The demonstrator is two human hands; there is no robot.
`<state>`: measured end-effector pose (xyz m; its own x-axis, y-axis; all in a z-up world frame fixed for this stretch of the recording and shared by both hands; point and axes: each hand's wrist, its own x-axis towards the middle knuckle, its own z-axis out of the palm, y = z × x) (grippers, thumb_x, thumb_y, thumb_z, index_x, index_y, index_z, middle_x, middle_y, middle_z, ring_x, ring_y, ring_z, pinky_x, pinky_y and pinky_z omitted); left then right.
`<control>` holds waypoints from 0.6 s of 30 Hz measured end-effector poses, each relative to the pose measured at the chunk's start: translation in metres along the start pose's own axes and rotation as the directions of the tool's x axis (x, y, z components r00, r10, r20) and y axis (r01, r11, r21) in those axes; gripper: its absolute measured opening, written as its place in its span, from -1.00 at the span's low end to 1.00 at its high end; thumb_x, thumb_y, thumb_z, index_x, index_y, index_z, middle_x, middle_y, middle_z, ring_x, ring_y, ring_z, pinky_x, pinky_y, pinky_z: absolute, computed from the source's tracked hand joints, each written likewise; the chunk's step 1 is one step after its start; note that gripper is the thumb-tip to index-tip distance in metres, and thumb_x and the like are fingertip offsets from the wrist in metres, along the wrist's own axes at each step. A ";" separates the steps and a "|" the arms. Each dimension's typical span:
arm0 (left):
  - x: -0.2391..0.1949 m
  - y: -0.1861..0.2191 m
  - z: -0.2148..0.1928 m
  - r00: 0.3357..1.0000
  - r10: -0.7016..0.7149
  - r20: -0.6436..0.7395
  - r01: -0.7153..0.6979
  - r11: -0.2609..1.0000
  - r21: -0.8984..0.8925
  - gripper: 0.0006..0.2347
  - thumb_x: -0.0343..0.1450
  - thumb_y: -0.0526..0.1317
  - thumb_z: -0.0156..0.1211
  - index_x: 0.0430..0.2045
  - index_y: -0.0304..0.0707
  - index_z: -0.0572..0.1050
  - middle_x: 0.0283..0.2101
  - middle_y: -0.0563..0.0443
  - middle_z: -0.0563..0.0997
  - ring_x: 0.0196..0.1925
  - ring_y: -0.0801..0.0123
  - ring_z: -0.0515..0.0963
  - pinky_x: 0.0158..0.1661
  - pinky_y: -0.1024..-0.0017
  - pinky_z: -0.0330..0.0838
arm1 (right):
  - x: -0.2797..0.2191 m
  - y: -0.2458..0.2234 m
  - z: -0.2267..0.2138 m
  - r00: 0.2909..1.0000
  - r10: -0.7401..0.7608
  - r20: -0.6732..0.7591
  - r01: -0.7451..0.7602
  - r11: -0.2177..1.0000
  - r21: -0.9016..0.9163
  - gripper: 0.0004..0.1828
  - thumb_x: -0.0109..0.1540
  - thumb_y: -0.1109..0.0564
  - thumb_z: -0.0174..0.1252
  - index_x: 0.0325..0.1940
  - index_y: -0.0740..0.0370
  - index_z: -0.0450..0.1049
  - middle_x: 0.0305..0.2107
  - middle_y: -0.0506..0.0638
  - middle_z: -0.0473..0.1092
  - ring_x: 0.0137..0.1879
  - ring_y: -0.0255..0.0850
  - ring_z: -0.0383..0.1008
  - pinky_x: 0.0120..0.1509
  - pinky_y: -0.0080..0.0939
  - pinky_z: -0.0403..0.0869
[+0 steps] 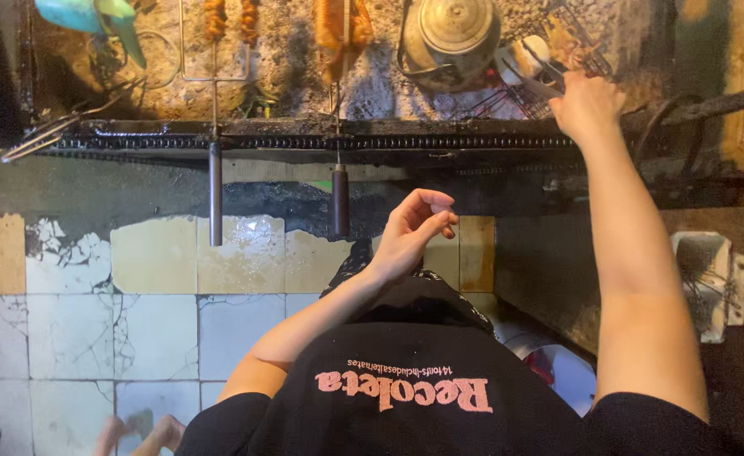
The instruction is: The person prepares a whole squid by hand and then grills it and chicken skewers over an open charcoal pit using tongs.
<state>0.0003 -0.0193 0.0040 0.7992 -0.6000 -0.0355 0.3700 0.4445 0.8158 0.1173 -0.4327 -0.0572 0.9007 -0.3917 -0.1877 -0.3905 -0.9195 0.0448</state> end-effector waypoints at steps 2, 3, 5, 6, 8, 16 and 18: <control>-0.002 0.000 -0.003 1.000 0.012 -0.006 -0.012 1.000 -0.010 -0.85 0.56 -0.35 0.12 -0.02 -0.39 0.43 -0.15 -0.03 0.60 -0.09 0.43 0.58 -0.01 0.41 0.52 | 0.012 0.004 0.023 0.989 -0.077 -0.125 0.068 0.995 -0.071 -0.61 0.23 -0.05 0.33 0.03 0.24 0.55 -0.19 0.32 0.55 0.00 0.31 0.54 0.03 0.33 0.46; 0.000 0.000 -0.005 0.999 0.033 -0.021 -0.033 0.999 0.018 -0.84 0.54 -0.34 0.14 -0.03 -0.39 0.43 -0.16 -0.03 0.59 -0.08 0.43 0.59 -0.04 0.41 0.54 | 0.021 0.006 0.032 0.987 -0.085 -0.140 0.075 0.994 -0.076 -0.60 0.22 -0.03 0.34 0.05 0.20 0.56 -0.17 0.31 0.55 0.01 0.31 0.55 0.02 0.34 0.46; 0.003 -0.001 -0.011 0.994 0.092 -0.063 -0.089 0.995 0.053 -0.83 0.53 -0.34 0.15 -0.03 -0.38 0.44 -0.17 -0.03 0.59 -0.08 0.43 0.60 -0.07 0.41 0.56 | 0.032 0.012 0.035 0.987 -0.096 -0.132 0.083 0.991 -0.101 -0.60 0.21 -0.05 0.33 0.06 0.18 0.59 -0.12 0.31 0.55 0.04 0.30 0.56 0.02 0.35 0.49; 0.004 -0.003 -0.010 0.993 0.100 -0.062 -0.094 0.992 0.087 -0.83 0.52 -0.34 0.17 -0.04 -0.39 0.45 -0.17 -0.05 0.60 -0.11 0.41 0.62 -0.09 0.40 0.57 | 0.034 0.015 0.035 0.989 -0.097 -0.112 0.083 0.989 -0.122 -0.60 0.23 -0.08 0.33 0.04 0.19 0.61 -0.09 0.31 0.55 0.06 0.29 0.57 0.02 0.35 0.51; 0.007 -0.005 -0.011 0.989 0.128 -0.067 -0.121 0.987 0.107 -0.83 0.52 -0.35 0.18 -0.05 -0.42 0.45 -0.16 -0.08 0.61 -0.14 0.39 0.64 -0.11 0.40 0.58 | 0.041 0.011 0.027 0.992 -0.100 -0.075 0.090 0.989 -0.121 -0.22 0.19 0.05 0.19 0.55 -0.14 0.29 -0.09 0.36 0.54 0.01 0.32 0.56 -0.05 0.50 0.45; 0.025 -0.036 -0.011 0.974 0.218 -0.063 -0.219 0.976 0.003 -0.79 0.55 -0.35 0.17 0.04 -0.45 0.43 -0.12 -0.15 0.62 -0.16 0.35 0.62 -0.09 0.39 0.55 | 0.050 -0.056 -0.004 0.995 0.049 0.085 -0.025 0.965 -0.262 -0.48 0.23 0.08 0.11 0.26 0.25 0.53 0.27 0.33 0.37 0.34 0.32 0.37 0.28 0.52 0.31; 0.023 -0.037 -0.017 0.960 0.260 -0.105 -0.261 0.965 0.003 -0.79 0.55 -0.34 0.17 0.03 -0.46 0.43 -0.11 -0.15 0.62 -0.13 0.37 0.62 -0.08 0.39 0.56 | 0.049 -0.053 -0.018 0.986 0.061 0.154 -0.008 0.947 -0.322 -0.36 0.17 -0.10 0.29 0.31 0.13 0.52 0.29 0.26 0.39 0.37 0.29 0.40 0.34 0.55 0.30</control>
